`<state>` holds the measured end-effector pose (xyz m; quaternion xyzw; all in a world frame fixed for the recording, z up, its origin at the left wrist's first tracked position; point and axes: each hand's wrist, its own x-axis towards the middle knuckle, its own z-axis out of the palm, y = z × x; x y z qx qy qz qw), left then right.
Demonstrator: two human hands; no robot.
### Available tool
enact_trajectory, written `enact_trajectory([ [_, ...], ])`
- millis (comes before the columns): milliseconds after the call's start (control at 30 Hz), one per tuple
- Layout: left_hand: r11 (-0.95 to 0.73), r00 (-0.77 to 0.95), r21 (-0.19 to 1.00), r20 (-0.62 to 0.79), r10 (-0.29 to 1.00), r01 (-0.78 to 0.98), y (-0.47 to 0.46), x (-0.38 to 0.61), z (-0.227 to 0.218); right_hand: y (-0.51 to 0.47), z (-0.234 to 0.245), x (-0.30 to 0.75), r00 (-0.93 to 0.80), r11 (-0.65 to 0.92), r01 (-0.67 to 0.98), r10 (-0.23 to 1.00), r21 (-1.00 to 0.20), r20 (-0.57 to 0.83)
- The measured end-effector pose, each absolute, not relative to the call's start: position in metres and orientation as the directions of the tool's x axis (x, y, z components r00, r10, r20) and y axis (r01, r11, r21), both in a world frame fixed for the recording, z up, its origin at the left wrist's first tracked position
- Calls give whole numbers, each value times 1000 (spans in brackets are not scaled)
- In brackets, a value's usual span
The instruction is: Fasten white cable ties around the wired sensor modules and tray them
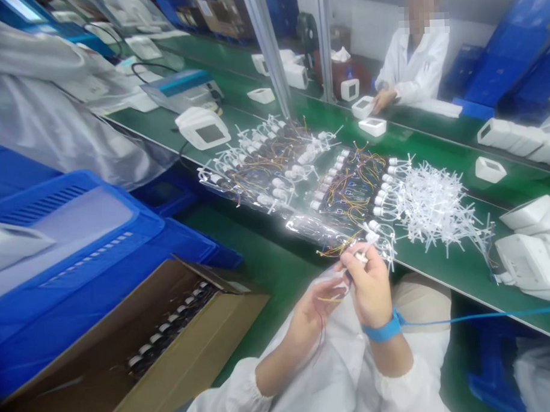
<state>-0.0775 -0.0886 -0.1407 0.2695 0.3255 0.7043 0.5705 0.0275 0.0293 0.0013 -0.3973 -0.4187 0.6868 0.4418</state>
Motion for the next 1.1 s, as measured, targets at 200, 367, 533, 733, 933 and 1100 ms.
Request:
enact_trajectory([
  [200, -80, -349, 815, -156, 924, -574, -70, -127, -171, 81, 44, 22, -452, 390, 295, 862, -872, 232],
  [367, -246, -605, 734, -271, 749, -633, -16, -165, -142, 121, 58, -44, -738, 681, 567, 670, -464, 81],
  [533, -266, -557, 621, -337, 760, -738, 16, -183, -125, 129, 41, -108, -755, 723, 656, 630, -217, -184],
  [733, -236, -514, 599, -348, 784, -765, 15, -184, -124, 133, 22, -117, -783, 743, 621, 585, -247, -210],
  [933, -225, -506, 585, -376, 776, -779, 16, -184, -126, 138, 9, -103, -817, 737, 571, 552, -362, -164],
  [1100, -241, -509, 586, -349, 787, -774, 16, -184, -126, 133, 5, -101, -828, 790, 561, 536, -247, -167],
])
